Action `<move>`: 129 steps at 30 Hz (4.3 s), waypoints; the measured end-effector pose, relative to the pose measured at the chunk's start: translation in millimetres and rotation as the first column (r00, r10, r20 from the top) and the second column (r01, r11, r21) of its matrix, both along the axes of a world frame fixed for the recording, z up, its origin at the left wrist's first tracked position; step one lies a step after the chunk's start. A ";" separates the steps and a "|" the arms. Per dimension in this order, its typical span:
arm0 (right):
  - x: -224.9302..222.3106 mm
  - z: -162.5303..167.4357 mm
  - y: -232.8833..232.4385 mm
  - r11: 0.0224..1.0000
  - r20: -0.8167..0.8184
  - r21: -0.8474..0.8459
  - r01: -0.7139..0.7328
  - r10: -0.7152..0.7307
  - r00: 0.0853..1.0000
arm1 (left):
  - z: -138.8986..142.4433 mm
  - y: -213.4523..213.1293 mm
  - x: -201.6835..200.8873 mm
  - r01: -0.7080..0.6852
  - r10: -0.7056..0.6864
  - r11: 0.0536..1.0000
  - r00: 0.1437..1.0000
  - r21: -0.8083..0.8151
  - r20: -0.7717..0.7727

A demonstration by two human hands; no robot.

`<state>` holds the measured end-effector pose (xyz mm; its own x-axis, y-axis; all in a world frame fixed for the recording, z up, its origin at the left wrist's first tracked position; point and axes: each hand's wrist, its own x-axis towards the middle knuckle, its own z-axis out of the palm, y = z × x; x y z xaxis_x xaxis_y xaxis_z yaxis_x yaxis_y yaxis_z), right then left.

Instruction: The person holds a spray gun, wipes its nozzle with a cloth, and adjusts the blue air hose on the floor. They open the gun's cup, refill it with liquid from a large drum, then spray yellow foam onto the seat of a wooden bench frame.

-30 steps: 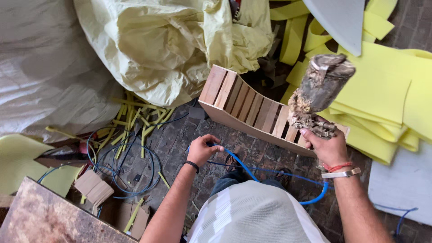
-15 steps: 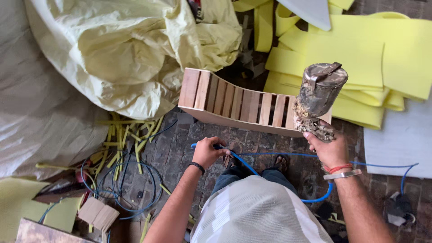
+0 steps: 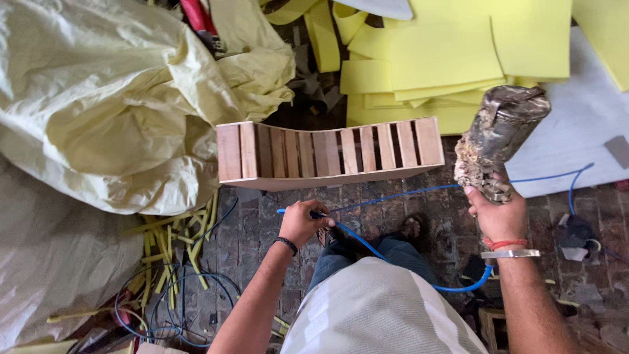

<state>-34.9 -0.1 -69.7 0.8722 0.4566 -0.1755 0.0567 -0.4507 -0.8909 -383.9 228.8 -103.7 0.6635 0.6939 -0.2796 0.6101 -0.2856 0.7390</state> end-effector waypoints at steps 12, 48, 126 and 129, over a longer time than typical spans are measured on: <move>48.3 6.0 -60.6 0.992 -0.018 0.105 0.074 -0.072 0.997 | 10.7 -14.0 77.4 0.132 -0.133 0.991 0.986 -0.014 -0.101; -97.2 74.5 230.1 0.174 -0.198 0.618 -0.767 0.978 0.062 | -34.7 -199.7 -87.8 -0.998 0.992 0.036 0.030 -0.047 0.125; -579.1 80.4 173.9 -0.896 -0.022 0.297 -0.331 0.341 -0.940 | -52.5 -416.6 -25.7 -0.597 0.335 -0.769 -0.682 0.230 -0.650; -582.5 79.8 182.2 -0.870 -0.002 0.336 -0.361 0.383 -0.924 | -53.6 -417.7 -27.2 -0.606 0.344 -0.767 -0.667 0.212 -0.661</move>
<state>-617.4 182.1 10.1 -0.9930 -0.1174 -0.0131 -0.0031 0.1365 -0.9906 -411.1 -188.8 -157.3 -0.7416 -0.4555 -0.4926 -0.5543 0.8296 0.0675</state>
